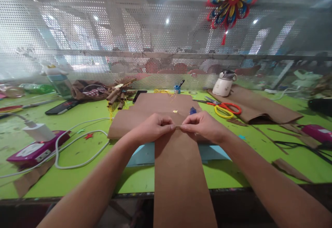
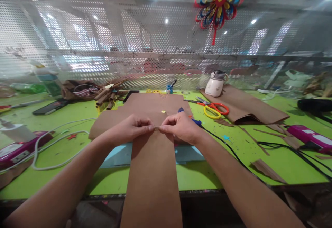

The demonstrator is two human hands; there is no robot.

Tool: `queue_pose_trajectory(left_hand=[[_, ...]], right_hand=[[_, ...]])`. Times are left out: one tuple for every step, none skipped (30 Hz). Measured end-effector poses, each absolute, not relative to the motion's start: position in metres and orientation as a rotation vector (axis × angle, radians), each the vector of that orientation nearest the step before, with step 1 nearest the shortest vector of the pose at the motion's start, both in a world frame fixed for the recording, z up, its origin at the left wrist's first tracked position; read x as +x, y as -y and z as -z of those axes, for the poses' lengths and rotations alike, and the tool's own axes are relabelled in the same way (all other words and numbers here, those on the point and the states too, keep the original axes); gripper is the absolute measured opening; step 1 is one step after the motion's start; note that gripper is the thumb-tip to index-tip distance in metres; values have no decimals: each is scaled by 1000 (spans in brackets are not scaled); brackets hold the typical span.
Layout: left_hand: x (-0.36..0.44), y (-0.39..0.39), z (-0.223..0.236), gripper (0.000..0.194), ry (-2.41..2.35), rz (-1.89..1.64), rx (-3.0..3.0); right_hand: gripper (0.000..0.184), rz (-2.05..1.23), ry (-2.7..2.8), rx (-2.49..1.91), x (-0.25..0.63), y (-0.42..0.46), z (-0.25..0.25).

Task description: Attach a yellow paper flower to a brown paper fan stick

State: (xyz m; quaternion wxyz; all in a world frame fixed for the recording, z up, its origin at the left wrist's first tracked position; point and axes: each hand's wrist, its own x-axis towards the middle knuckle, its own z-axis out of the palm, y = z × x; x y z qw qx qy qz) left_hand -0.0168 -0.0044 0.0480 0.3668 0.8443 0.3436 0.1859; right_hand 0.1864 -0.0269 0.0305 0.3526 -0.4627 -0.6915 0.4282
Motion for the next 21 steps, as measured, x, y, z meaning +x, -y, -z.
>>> queue_pose_trajectory(left_hand=[[-17, 4, -47, 30, -879, -468, 2168], [-17, 4, -47, 30, -871, -455, 2160], [-17, 3, -46, 30, -861, -441, 2146], [-16, 3, -46, 30, -852, -431, 2130], [-16, 3, -45, 30, -847, -427, 2115], [-16, 3, -44, 31, -846, -432, 2108], [-15, 3, -44, 31, -849, -442, 2106], [-15, 3, -43, 31, -855, -454, 2109], [-15, 3, -43, 31, -860, -469, 2111], [-15, 3, -43, 31, -862, -483, 2111], [-15, 4, -44, 30, -863, -493, 2110], [-15, 4, -45, 30, -866, -500, 2109], [-15, 4, -46, 30, -871, -502, 2110], [-15, 5, -47, 30, -875, -502, 2113], [-15, 5, -48, 30, -879, -501, 2117], [-15, 5, -49, 29, -880, -499, 2118], [-15, 6, -50, 29, -876, -498, 2117], [-15, 6, -50, 29, -868, -501, 2112], [-15, 6, -50, 28, -859, -503, 2106], [-15, 6, -49, 28, -852, -506, 2100], [-15, 5, -49, 28, -848, -506, 2094]], right_hand=[[26, -1102, 1793, -1198, 186, 26, -29], [25, -1100, 1796, -1192, 186, 26, -28], [24, -1099, 1795, -1181, 185, 26, -27], [23, -1099, 1791, -1170, 184, 26, -25], [22, -1096, 1786, -1162, 183, 26, -25], [21, -1090, 1780, -1159, 182, 26, -24], [21, -1081, 1775, -1160, 181, 26, -24], [21, -1077, 1772, -1162, 180, 27, -25], [21, -1079, 1769, -1162, 180, 27, -26], [21, -1087, 1769, -1159, 181, 28, -27], [21, -1103, 1773, -1150, 183, 28, -30], [22, -1122, 1775, -1137, 186, 28, -32], [24, -1146, 1765, -1122, 190, 27, -34], [27, -1175, 1738, -1107, 193, 26, -35], [31, -1207, 1699, -1095, 196, 25, -36], [36, -1239, 1654, -1090, 199, 24, -37], [40, -1263, 1615, -1094, 200, 23, -37], [43, -1271, 1604, -1104, 200, 23, -36], [44, -1263, 1631, -1117, 200, 22, -35], [43, -1238, 1684, -1131, 198, 23, -34], [42, -1204, 1743, -1146, 196, 23, -33]])
